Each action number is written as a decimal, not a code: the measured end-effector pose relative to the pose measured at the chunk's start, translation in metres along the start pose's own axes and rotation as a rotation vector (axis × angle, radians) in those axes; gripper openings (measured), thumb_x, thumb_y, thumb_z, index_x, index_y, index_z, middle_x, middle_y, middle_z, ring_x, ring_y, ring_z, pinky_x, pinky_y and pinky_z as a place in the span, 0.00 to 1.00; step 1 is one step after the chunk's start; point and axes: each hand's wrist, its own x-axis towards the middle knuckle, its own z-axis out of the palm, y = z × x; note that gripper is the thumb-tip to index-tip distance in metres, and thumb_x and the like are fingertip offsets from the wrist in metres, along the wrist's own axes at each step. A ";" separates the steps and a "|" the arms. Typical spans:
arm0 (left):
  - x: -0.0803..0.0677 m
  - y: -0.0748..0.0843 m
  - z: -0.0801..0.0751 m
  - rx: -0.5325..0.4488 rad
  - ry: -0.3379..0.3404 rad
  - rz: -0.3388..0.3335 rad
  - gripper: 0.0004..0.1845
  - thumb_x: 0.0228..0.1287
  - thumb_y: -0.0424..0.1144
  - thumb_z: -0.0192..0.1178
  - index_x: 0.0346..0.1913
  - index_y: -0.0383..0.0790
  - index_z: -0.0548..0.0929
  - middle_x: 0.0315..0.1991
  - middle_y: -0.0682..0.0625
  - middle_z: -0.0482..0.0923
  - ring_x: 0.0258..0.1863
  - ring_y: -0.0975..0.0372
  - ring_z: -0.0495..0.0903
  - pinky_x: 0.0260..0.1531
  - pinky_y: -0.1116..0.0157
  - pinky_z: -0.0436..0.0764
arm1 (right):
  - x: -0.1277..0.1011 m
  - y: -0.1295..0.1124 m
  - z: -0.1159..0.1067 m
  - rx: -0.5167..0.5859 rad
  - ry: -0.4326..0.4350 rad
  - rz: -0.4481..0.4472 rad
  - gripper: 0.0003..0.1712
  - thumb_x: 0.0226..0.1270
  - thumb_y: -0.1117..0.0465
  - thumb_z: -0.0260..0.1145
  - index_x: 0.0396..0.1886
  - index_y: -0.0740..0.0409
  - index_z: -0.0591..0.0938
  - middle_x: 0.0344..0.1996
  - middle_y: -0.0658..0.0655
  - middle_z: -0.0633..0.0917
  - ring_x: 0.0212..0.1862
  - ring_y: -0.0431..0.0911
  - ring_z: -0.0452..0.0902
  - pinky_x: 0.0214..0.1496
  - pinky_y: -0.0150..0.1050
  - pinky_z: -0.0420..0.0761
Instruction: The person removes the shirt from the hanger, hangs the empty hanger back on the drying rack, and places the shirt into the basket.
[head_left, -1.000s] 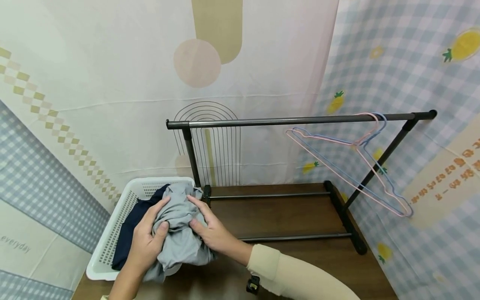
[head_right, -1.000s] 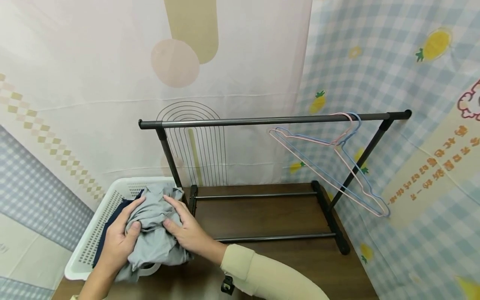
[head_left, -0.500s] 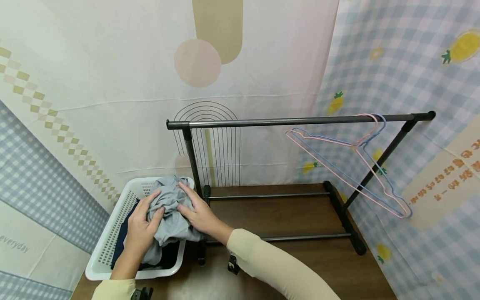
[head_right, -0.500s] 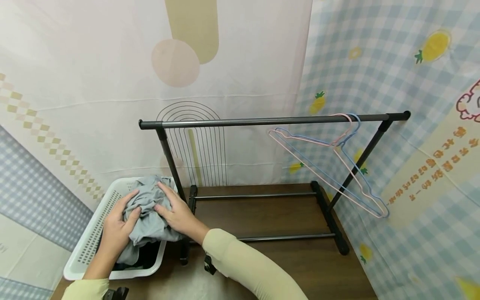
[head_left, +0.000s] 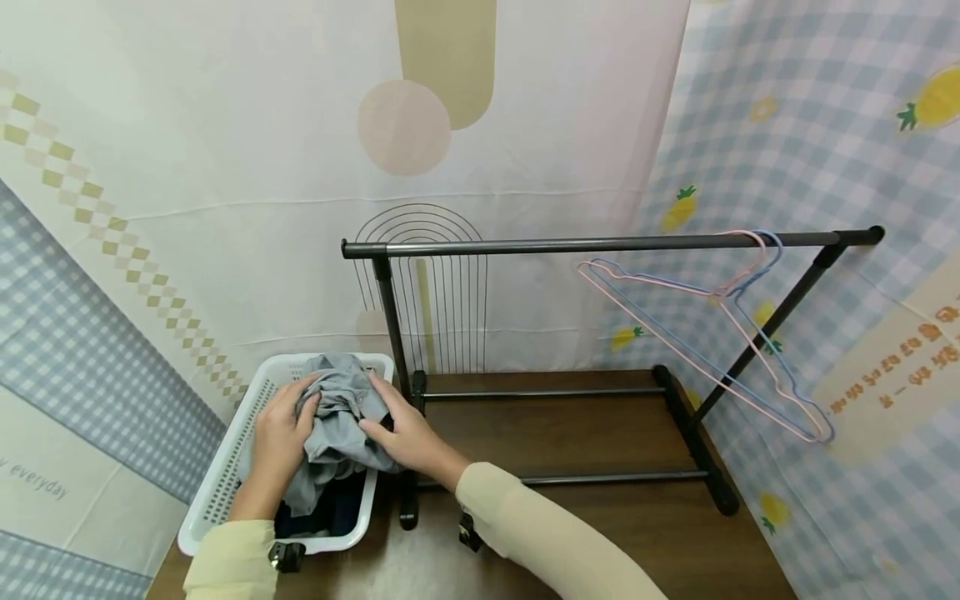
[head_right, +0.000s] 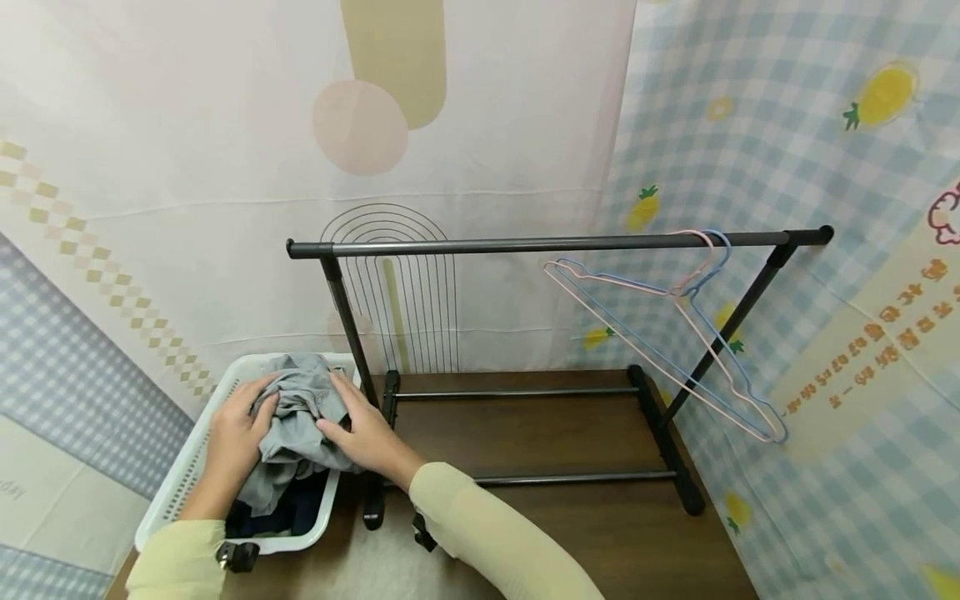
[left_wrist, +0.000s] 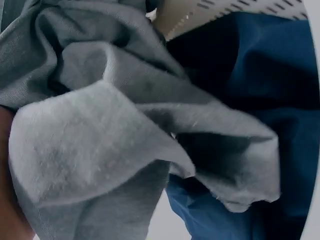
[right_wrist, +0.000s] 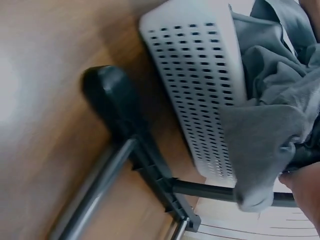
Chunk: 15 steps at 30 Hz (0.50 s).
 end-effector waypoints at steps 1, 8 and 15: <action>0.001 -0.002 0.000 0.011 -0.005 -0.005 0.17 0.65 0.25 0.67 0.56 0.34 0.86 0.49 0.35 0.85 0.50 0.41 0.83 0.50 0.46 0.77 | -0.004 0.002 0.000 -0.024 -0.006 -0.013 0.42 0.82 0.45 0.56 0.86 0.37 0.47 0.84 0.45 0.49 0.83 0.48 0.50 0.80 0.54 0.62; 0.006 -0.013 -0.015 0.129 -0.192 -0.068 0.16 0.67 0.25 0.64 0.56 0.30 0.85 0.54 0.33 0.83 0.55 0.36 0.79 0.52 0.36 0.75 | -0.045 0.021 -0.012 -0.095 0.019 -0.110 0.40 0.81 0.52 0.59 0.85 0.49 0.54 0.84 0.52 0.54 0.81 0.53 0.57 0.78 0.56 0.67; 0.009 -0.018 -0.036 0.202 -0.606 -0.251 0.26 0.64 0.24 0.47 0.65 0.22 0.77 0.70 0.27 0.70 0.69 0.30 0.67 0.60 0.29 0.68 | -0.087 0.046 -0.043 -0.114 0.069 -0.147 0.41 0.79 0.57 0.62 0.84 0.46 0.56 0.83 0.51 0.57 0.80 0.54 0.58 0.76 0.59 0.68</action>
